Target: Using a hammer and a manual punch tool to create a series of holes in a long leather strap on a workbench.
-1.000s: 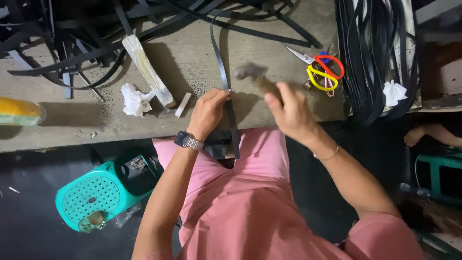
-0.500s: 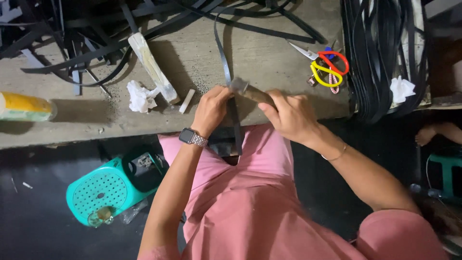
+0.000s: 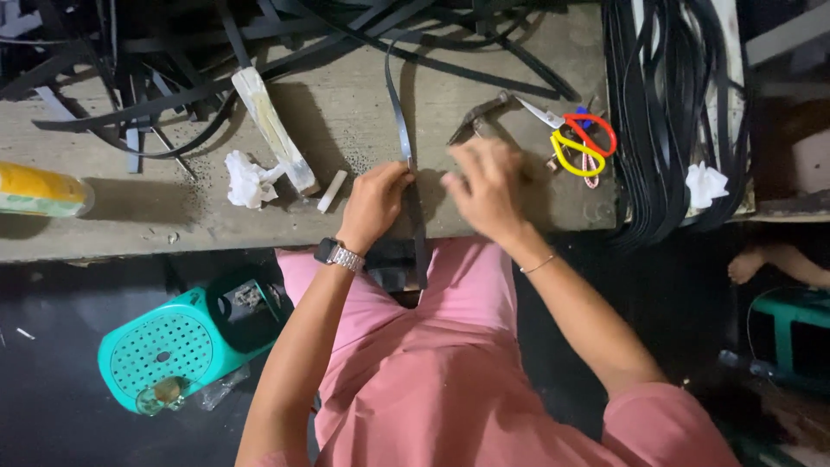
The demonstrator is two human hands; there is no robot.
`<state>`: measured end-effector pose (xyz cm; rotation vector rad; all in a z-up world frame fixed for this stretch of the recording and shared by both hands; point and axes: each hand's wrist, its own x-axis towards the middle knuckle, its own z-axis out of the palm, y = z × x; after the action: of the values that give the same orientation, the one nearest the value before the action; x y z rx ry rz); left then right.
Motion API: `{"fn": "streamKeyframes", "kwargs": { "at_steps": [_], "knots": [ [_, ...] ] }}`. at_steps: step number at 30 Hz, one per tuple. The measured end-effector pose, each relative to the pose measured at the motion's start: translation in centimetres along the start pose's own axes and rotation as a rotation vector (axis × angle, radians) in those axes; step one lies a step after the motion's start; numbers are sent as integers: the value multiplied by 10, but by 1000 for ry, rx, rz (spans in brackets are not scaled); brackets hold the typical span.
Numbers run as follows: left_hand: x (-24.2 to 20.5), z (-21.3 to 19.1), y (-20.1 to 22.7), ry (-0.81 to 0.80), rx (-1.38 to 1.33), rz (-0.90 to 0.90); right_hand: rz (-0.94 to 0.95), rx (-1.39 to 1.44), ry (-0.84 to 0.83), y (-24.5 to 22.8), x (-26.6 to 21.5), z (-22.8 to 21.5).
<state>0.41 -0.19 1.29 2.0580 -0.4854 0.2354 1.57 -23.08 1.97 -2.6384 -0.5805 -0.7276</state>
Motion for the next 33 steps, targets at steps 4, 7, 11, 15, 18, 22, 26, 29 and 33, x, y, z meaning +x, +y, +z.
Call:
{"fn": "streamKeyframes", "kwargs": {
  "at_steps": [4, 7, 11, 15, 18, 22, 26, 29, 33],
  "knots": [
    [4, -2, 6, 30, -80, -52, -47, 161, -280, -25, -1, 4],
    [9, -4, 9, 142, -174, -134, -61, 134, -303, -36, 4, -8],
    [13, -14, 14, 306, -214, -220, -32, 193, -347, -40, -4, -14],
    [6, -4, 7, 247, -248, -198, -23, 208, -360, -41, -7, -16],
    [4, -1, 5, 193, -213, -146, -27, 203, -352, -43, -7, -19],
    [5, -1, 6, 166, -178, -110, -37, 204, -328, -42, -6, -17],
    [5, -2, 6, 163, -186, -91, -25, 199, -332, -40, -9, -13],
    [7, -2, 8, 154, -183, -88, -21, 207, -334, -42, -6, -17],
    [6, -1, 10, 168, -167, -74, -25, 193, -332, -41, -8, -15]
  ]
}}
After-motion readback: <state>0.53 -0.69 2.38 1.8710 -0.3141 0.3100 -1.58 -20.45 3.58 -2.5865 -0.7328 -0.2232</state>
